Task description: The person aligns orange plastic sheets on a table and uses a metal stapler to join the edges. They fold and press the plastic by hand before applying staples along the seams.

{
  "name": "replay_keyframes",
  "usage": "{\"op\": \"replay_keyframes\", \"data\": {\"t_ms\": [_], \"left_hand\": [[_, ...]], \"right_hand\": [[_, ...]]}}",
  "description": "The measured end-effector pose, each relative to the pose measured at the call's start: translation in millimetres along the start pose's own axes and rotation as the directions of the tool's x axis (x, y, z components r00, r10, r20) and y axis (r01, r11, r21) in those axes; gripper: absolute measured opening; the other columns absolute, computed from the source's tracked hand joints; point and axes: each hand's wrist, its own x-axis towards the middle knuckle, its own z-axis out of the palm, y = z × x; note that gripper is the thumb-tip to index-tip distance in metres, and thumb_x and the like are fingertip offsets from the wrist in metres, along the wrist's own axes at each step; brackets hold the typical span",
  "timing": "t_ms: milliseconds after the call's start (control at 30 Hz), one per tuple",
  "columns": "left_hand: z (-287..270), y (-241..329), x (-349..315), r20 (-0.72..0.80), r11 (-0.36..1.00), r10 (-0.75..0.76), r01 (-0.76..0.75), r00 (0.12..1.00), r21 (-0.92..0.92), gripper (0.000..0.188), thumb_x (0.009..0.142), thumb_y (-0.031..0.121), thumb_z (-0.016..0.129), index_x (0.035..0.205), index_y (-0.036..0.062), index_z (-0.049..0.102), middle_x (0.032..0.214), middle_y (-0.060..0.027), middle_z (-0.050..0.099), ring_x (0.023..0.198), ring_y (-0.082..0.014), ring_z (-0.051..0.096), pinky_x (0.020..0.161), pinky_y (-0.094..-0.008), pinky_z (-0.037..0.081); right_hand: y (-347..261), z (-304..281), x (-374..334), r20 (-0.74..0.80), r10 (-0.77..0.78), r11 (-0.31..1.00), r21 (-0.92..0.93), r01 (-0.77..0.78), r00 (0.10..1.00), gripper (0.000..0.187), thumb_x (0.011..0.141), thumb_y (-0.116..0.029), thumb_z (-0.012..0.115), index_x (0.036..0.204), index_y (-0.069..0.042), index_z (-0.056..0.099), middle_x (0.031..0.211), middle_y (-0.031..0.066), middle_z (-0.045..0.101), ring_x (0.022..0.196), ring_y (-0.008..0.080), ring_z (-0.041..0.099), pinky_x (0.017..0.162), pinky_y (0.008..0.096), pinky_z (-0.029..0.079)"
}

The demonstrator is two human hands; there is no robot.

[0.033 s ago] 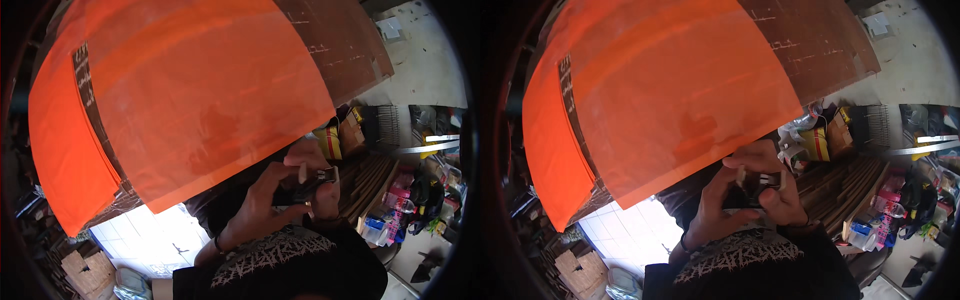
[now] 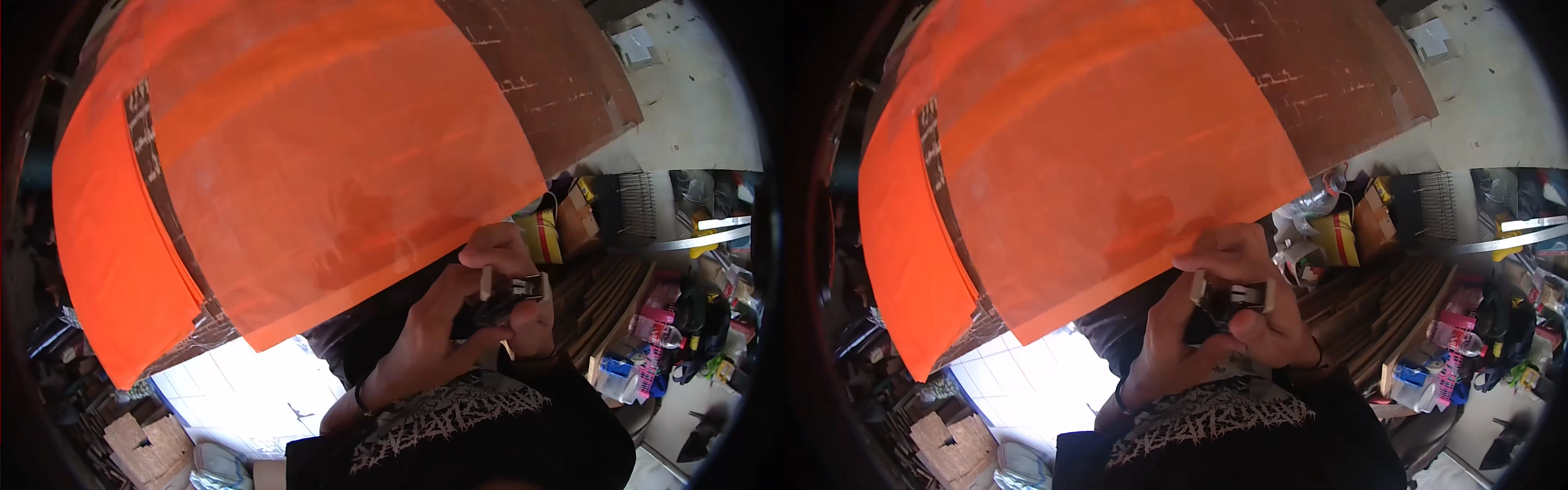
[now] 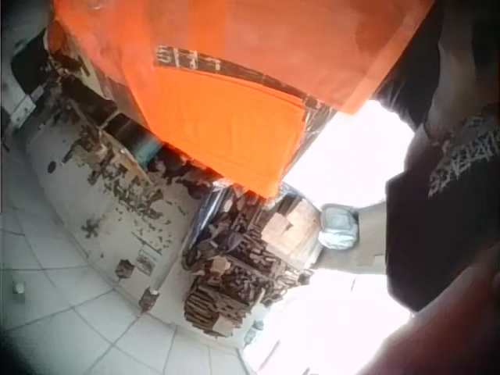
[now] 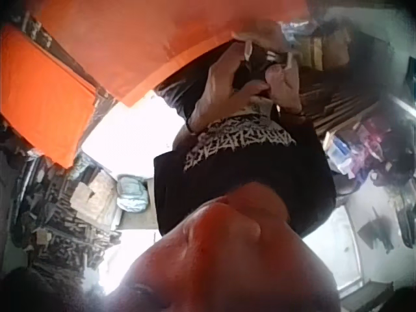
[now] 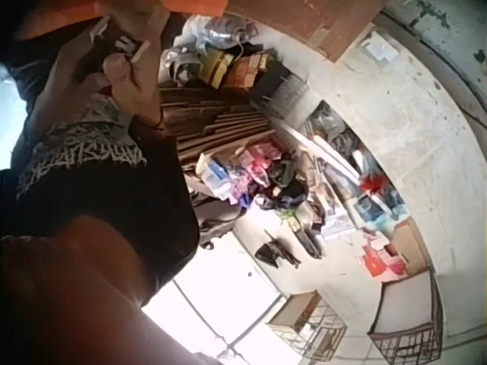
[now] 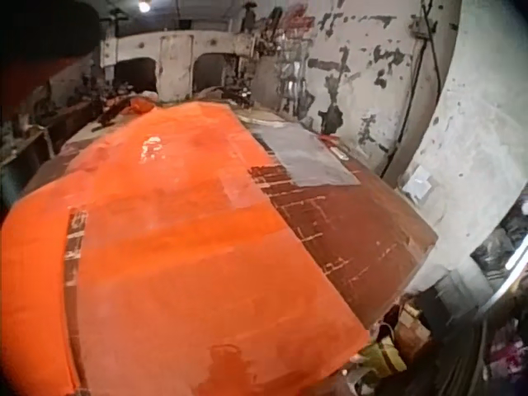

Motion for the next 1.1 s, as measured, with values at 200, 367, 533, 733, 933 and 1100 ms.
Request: {"op": "replay_keyframes", "data": {"t_ms": [200,367,533,733,933,1100], "left_hand": [[-2.5,12.7,20.2,-0.291,0.949,0.265,-0.195,0.919,0.247,0.018,0.09,0.008,0.058,0.102,-0.0039,0.056,0.084,-0.0181,0.061,0.078,-0.0223,0.064,0.072,-0.0331,0.051],[-16.9,52.8,54.6,-0.589,0.938,0.347,-0.281,0.73,0.204,0.032,0.103,0.036,0.027,0.102,0.0046,0.032,0.078,-0.0205,0.059,0.055,-0.0174,0.052,0.047,-0.0262,0.041],[-29.2,59.5,64.3,-0.623,0.895,0.431,-0.399,0.652,0.202,0.04,0.101,0.043,0.029,0.102,0.0041,0.036,0.074,-0.0163,0.056,0.046,-0.0144,0.048,0.032,-0.0198,0.033],[-23.0,38.0,56.4,-0.373,0.928,0.35,-0.371,0.859,0.016,0.03,0.09,0.011,0.063,0.111,-0.0008,0.046,0.105,-0.0163,0.056,0.085,-0.019,0.061,0.076,-0.0279,0.05],[-27.3,28.5,43.0,-0.374,0.954,0.294,-0.291,0.88,0.067,0.025,0.088,0.003,0.064,0.108,-0.0018,0.05,0.105,-0.0134,0.057,0.097,-0.0189,0.06,0.088,-0.0301,0.048],[-29.6,37.6,34.7,-0.333,0.952,0.278,-0.213,0.901,0.219,0.021,0.088,0.006,0.064,0.104,-0.0033,0.053,0.1,-0.0118,0.059,0.089,-0.0178,0.062,0.079,-0.0275,0.051]], "right_hand": [[-6.0,-14.7,38.7,0.195,-0.241,0.967,-0.031,0.251,0.951,0.043,0.09,-0.037,0.059,0.114,-0.001,0.063,0.097,0.0071,0.049,0.088,0.0148,0.049,0.073,0.0287,0.039],[-16.2,-7.5,62.4,0.043,-0.38,0.923,0.078,0.376,0.924,0.025,0.081,-0.011,0.071,0.103,-0.001,0.064,0.09,0.0081,0.059,0.083,0.0157,0.057,0.071,0.0267,0.045],[-20.1,-11.8,70.8,0.045,-0.329,0.944,0.051,0.327,0.943,0.021,0.08,-0.006,0.072,0.097,0.0,0.063,0.089,0.0114,0.065,0.083,0.0187,0.067,0.073,0.0263,0.053],[-24.3,-10.4,77.1,0.079,-0.25,0.967,-0.04,0.253,0.965,0.022,0.081,-0.009,0.072,0.098,0.001,0.062,0.081,0.0093,0.067,0.078,0.0166,0.067,0.071,0.0269,0.052],[-26.3,-24.4,80.7,0.237,-0.36,0.867,-0.271,0.418,0.902,0.02,0.084,-0.015,0.068,0.099,-0.003,0.064,0.086,0.009,0.063,0.078,0.0235,0.063,0.067,0.0333,0.05],[-35.6,-24.9,78.7,0.379,-0.371,0.794,-0.344,0.502,0.848,0.024,0.081,-0.011,0.069,0.102,-0.002,0.061,0.097,0.0088,0.06,0.089,0.0244,0.06,0.073,0.0333,0.05]]}}
